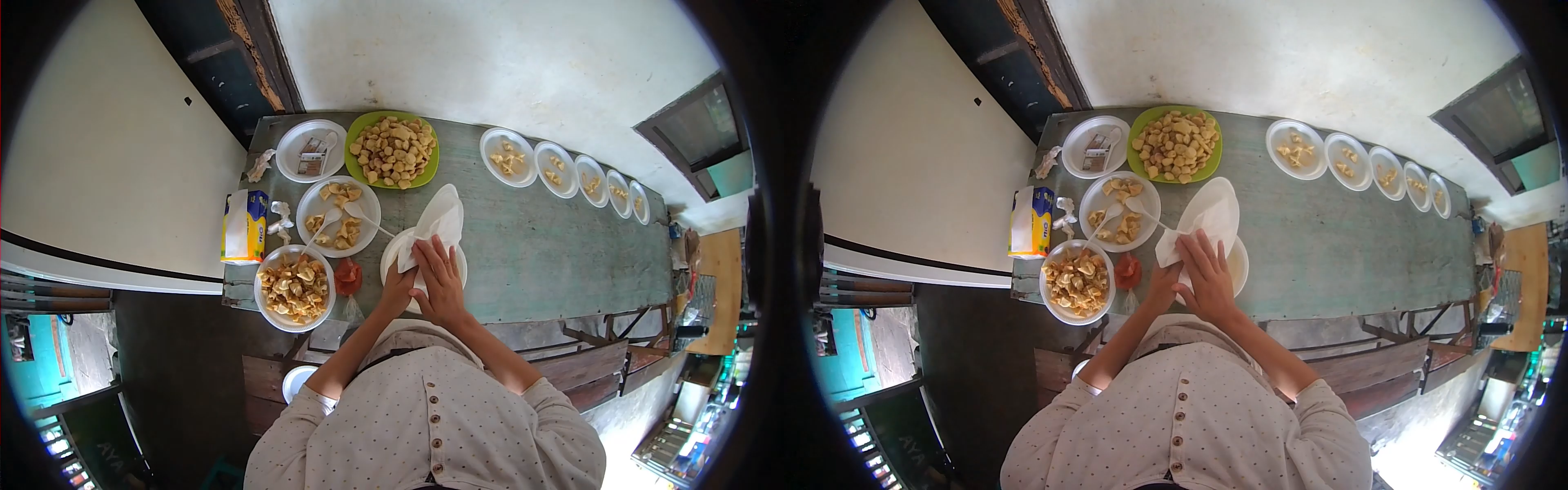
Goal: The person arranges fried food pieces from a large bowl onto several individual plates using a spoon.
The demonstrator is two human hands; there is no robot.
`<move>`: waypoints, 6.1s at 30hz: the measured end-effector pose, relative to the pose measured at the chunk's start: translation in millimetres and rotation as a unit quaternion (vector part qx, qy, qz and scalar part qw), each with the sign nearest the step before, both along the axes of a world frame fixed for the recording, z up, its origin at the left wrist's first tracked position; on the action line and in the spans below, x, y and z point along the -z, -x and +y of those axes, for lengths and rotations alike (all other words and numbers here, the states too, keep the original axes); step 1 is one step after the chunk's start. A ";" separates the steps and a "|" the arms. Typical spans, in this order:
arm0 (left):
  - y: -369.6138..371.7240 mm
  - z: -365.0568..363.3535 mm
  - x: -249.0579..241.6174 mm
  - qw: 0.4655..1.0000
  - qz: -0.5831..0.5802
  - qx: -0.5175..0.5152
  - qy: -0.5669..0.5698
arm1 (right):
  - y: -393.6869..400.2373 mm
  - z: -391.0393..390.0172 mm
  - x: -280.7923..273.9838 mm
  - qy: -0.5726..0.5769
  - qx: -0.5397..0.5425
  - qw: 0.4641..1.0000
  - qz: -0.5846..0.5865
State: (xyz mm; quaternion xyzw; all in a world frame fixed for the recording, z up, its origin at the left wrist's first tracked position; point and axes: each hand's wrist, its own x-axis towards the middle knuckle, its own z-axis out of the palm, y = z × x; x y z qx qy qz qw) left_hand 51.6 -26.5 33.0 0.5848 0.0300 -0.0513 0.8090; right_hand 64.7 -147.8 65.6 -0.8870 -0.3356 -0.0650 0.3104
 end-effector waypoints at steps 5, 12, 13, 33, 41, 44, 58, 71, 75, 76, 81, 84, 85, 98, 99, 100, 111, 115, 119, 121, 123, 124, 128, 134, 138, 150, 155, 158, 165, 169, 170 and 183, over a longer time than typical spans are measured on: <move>-1.1 -9.1 -0.3 0.997 -0.064 -0.012 0.032 | -22.8 0.5 -8.1 -0.074 0.060 0.995 0.006; 5.3 -6.0 -8.3 0.995 -0.075 0.032 -0.052 | -74.5 -28.4 21.3 -0.324 0.221 0.899 0.195; 5.4 -4.8 -8.8 0.995 -0.076 0.033 -0.052 | -81.2 -35.7 25.6 -0.324 0.221 0.899 0.194; -8.3 6.5 -27.5 0.988 0.081 0.115 0.060 | -65.3 -14.9 1.4 -0.223 0.118 0.968 -0.002; 1.5 1.4 -0.9 0.985 0.037 0.024 0.167 | -23.6 1.3 -1.6 -0.168 -0.010 0.985 -0.049; 1.2 2.8 12.4 0.986 0.046 0.031 0.157 | -31.6 -6.6 -2.9 -0.107 -0.045 0.990 -0.076; 6.1 -0.1 -9.4 0.991 0.008 0.051 0.125 | -62.5 -16.2 13.2 -0.247 0.112 0.962 -0.040; 4.7 5.9 -8.7 0.975 0.071 0.036 0.209 | -86.3 -59.1 28.3 -0.379 0.324 0.858 0.121; 2.0 10.0 1.7 0.967 0.063 0.014 0.247 | -88.5 -67.2 14.7 -0.639 0.256 0.687 0.232; 1.5 9.4 0.6 0.967 0.063 0.014 0.248 | -87.0 -65.9 8.1 -0.678 0.233 0.640 0.277; 1.8 3.8 4.5 0.978 0.112 -0.029 0.173 | -75.8 -51.1 -2.7 -0.704 0.179 0.559 0.399; 4.4 -0.3 2.5 0.967 0.122 -0.047 0.220 | -61.0 -28.4 1.9 -0.643 0.204 0.644 0.361; 4.4 0.3 -1.7 0.967 0.122 -0.048 0.220 | -53.7 -25.5 22.4 -0.549 0.230 0.740 0.313; 10.5 13.9 7.1 0.919 0.142 -0.029 0.366 | -36.7 7.9 -4.6 -0.001 0.035 0.998 0.056; 10.2 14.2 4.4 0.920 0.140 -0.029 0.366 | -43.6 4.2 0.1 -0.015 0.063 0.997 0.045; 10.1 14.2 2.7 0.922 0.134 -0.026 0.361 | -50.3 -1.2 1.7 -0.026 0.081 0.995 0.045; 7.6 20.6 -3.0 0.919 0.143 0.014 0.366 | -70.1 -50.9 46.2 -0.272 0.284 0.893 0.219; 0.6 27.2 -13.1 0.944 0.086 0.099 0.303 | -76.3 -51.2 28.5 -0.325 0.257 0.898 0.147; -1.1 27.6 -18.4 0.975 0.131 0.128 0.126 | -77.9 -53.0 10.6 -0.229 0.189 0.947 0.120; -4.4 29.5 -23.6 0.976 0.136 0.157 0.071 | -79.8 -52.2 11.1 -0.187 0.187 0.954 0.139; -5.2 29.0 -29.4 0.973 0.139 0.186 0.016 | -85.3 -48.7 13.4 -0.207 0.245 0.945 0.069; -4.7 26.6 -32.3 0.976 0.126 0.177 0.017 | -88.7 -46.6 12.0 -0.207 0.244 0.945 0.069; -0.4 15.7 -29.7 0.985 0.127 0.104 0.061 | -93.9 -41.8 -1.9 -0.358 0.332 0.871 -0.050; -1.0 0.5 -19.4 0.988 0.081 0.049 0.121 | -55.3 -13.1 -0.7 -0.236 0.198 0.950 -0.048; 5.4 -1.1 -9.8 0.984 0.058 0.008 0.170 | -28.3 5.4 -11.9 -0.165 -0.002 0.983 -0.084; 10.5 1.0 -28.2 0.995 0.024 0.076 0.055 | -54.6 -10.5 3.2 -0.297 0.255 0.917 0.078; 10.5 -2.6 -18.8 0.994 0.020 0.042 0.099 | -38.9 -6.9 -20.4 -0.167 0.047 0.979 -0.106; 12.4 0.1 -18.8 0.995 0.022 0.057 0.076 | -47.0 -12.8 -10.7 -0.200 0.044 0.974 -0.095; 17.1 3.5 -25.4 0.997 -0.002 0.070 0.029 | -71.1 -29.1 24.7 -0.293 0.268 0.918 0.024; 13.6 7.8 -23.9 0.996 -0.025 0.075 0.028 | -75.6 -38.5 25.5 -0.414 0.344 0.829 0.149; 12.3 8.6 -21.0 0.995 -0.026 0.079 0.046 | -75.3 -39.4 22.3 -0.469 0.339 0.791 0.200; 5.7 24.3 -16.9 0.981 0.129 0.142 0.025 | -86.4 -55.5 10.0 -0.240 0.227 0.942 0.065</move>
